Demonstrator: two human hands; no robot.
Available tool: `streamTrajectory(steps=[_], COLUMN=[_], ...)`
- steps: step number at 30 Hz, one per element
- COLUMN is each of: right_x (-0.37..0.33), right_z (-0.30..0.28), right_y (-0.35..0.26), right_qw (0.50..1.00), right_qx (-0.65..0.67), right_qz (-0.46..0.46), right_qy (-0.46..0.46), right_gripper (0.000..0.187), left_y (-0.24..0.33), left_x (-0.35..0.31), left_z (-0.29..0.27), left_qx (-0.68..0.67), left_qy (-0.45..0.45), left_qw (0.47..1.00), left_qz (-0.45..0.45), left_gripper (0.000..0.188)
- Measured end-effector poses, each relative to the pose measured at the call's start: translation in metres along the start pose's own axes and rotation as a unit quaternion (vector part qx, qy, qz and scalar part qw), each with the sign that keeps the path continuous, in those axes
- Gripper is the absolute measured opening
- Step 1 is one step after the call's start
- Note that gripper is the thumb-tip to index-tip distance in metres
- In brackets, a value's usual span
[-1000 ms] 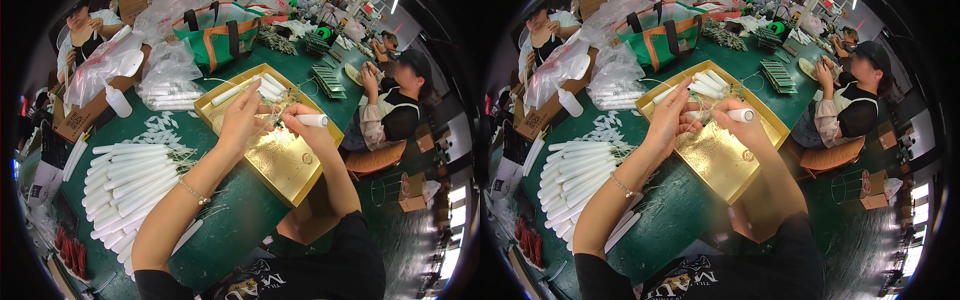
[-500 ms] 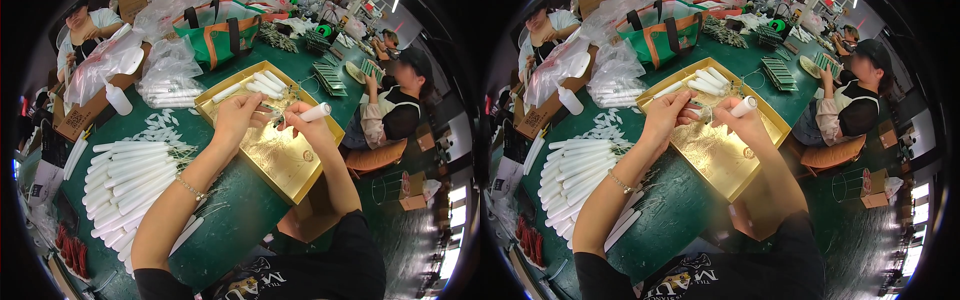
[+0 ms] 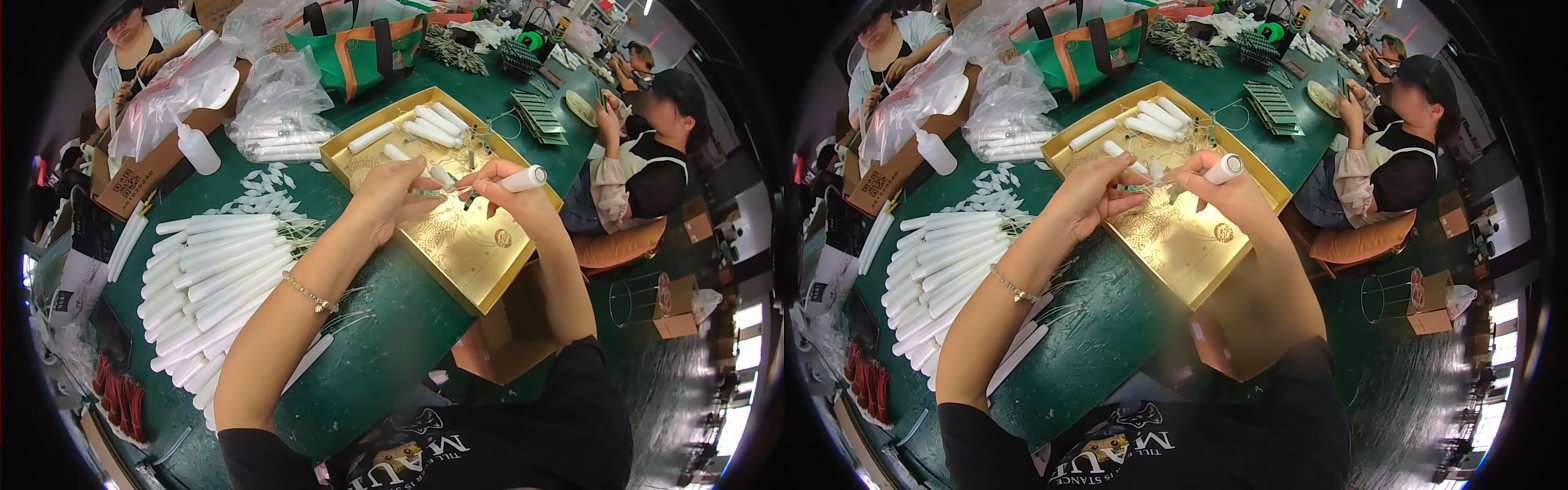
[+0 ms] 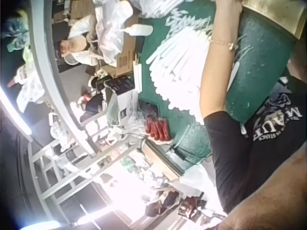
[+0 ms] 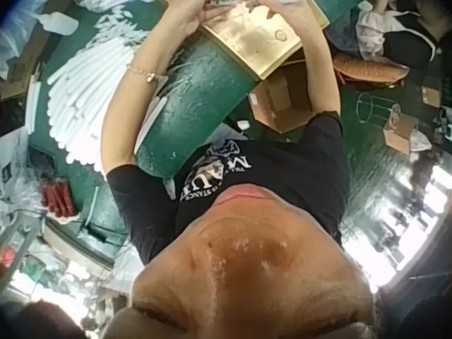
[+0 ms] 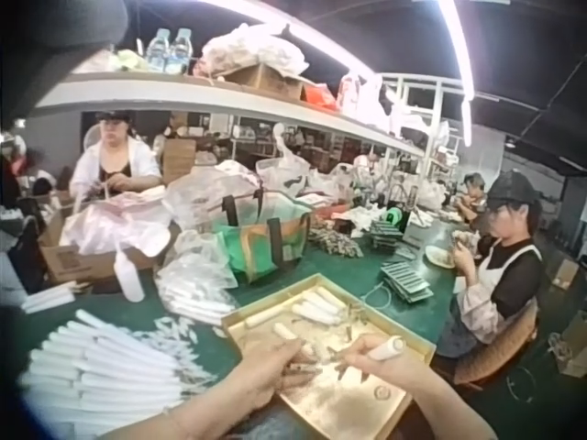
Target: Assembling wicks by threading string through small white cylindrical tubes at a factory production workbench.
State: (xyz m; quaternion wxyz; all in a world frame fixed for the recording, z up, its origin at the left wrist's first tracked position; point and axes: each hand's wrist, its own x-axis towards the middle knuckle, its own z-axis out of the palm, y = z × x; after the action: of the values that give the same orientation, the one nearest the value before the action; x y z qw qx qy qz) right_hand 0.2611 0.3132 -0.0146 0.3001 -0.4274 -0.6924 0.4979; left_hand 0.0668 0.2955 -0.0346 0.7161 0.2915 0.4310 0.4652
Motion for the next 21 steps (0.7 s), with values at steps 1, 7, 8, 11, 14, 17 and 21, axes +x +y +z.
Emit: streamTrajectory(steps=[1, 7, 8, 11, 14, 17, 21], right_x=[-0.001, -0.005, -0.008, -0.019, -0.031, -0.041, -0.050], right_z=[0.000, -0.001, -0.004, -0.017, -0.028, -0.040, -0.046], right_y=[-0.002, -0.003, -0.005, -0.012, -0.017, -0.020, -0.026], right_qw=[1.000, 1.000, 1.000, 1.000, 1.000, 0.999, 0.998], right_qx=[0.001, -0.002, 0.004, 0.002, 0.004, 0.030, 0.032], right_qz=[0.000, -0.004, -0.011, -0.016, -0.014, -0.026, -0.031], right_qy=[0.001, -0.002, -0.005, -0.010, 0.003, 0.030, 0.033], right_gripper=[0.010, 0.010, 0.010, 0.010, 0.011, 0.011, 0.011], left_y=[0.000, -0.007, -0.005, 0.002, 0.001, 0.000, 0.003], left_x=[-0.001, -0.002, -0.004, -0.010, -0.006, -0.008, -0.005], left_z=[0.001, -0.006, -0.004, 0.000, -0.006, -0.001, -0.007], left_qx=[-0.026, -0.055, -0.054, -0.011, 0.010, -0.003, -0.006], left_qy=[-0.021, -0.042, -0.042, 0.029, 0.045, 0.086, 0.076], left_qw=[0.999, 0.998, 0.998, 0.999, 0.997, 0.992, 0.993], left_qz=[-0.011, 0.009, 0.009, 0.038, 0.056, 0.089, 0.085], left_gripper=[0.031, 0.039, 0.039, 0.045, 0.048, 0.033, 0.029])
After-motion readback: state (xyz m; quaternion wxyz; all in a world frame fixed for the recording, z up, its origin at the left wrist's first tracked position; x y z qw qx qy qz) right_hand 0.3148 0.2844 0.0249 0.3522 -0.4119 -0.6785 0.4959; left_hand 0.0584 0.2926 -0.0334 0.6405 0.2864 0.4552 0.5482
